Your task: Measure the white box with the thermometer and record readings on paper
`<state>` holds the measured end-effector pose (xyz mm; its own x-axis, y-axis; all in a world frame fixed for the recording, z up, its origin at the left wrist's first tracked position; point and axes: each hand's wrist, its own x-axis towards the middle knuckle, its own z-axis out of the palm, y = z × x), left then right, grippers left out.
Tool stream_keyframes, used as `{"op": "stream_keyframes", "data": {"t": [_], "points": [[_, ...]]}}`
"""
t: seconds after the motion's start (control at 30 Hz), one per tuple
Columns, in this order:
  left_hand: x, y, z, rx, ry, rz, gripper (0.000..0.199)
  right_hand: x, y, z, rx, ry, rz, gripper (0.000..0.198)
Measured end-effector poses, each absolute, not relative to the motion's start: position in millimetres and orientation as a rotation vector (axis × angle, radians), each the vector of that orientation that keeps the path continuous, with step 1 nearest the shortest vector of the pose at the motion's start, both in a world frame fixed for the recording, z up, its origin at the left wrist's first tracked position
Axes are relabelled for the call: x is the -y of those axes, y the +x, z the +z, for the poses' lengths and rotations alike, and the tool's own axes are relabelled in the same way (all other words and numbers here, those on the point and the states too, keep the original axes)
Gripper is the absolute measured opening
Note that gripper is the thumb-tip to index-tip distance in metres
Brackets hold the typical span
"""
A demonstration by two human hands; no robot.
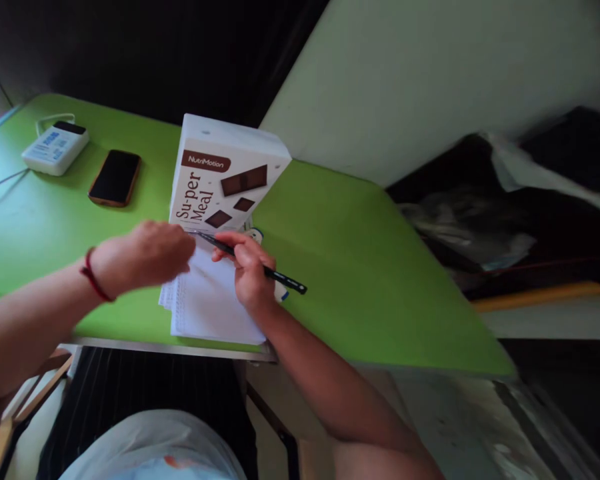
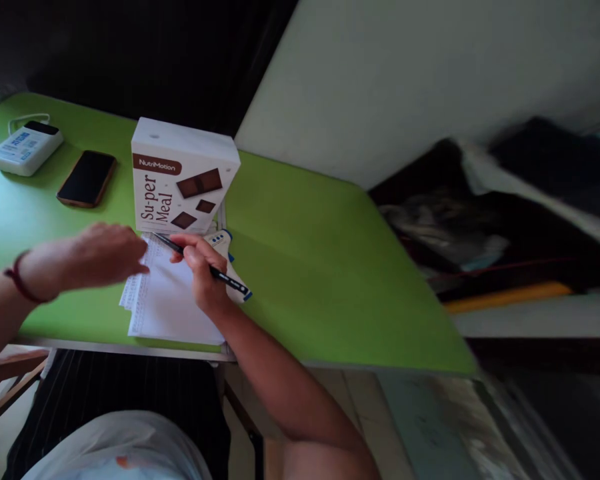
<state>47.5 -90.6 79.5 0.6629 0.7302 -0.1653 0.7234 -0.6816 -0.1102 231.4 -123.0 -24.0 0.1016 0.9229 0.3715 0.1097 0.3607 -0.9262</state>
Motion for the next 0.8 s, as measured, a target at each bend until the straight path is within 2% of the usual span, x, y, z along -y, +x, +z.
{"op": "stream_keyframes", "data": {"t": [0.07,0.13,0.23,0.43,0.6,0.8], "points": [[125,67,70,1.070,-2.850,0.349,0.019,118,228,-25,1.278,-1.090,0.894,0.031],[153,79,62,0.947,-2.838,0.250,0.030,113,225,-27,1.205,-1.121,0.984,0.028],[174,83,55,0.845,-2.683,0.138,0.035,109,222,-30,1.133,-1.165,1.033,0.026],[175,83,45,0.933,-2.673,0.290,0.034,110,222,-35,1.255,-1.234,0.875,0.016],[172,88,45,1.090,-2.783,0.190,0.044,115,220,-29,1.443,-1.266,0.661,0.016],[165,94,43,1.042,-2.899,0.357,0.027,118,220,-26,1.564,-1.234,0.569,0.016]]}}
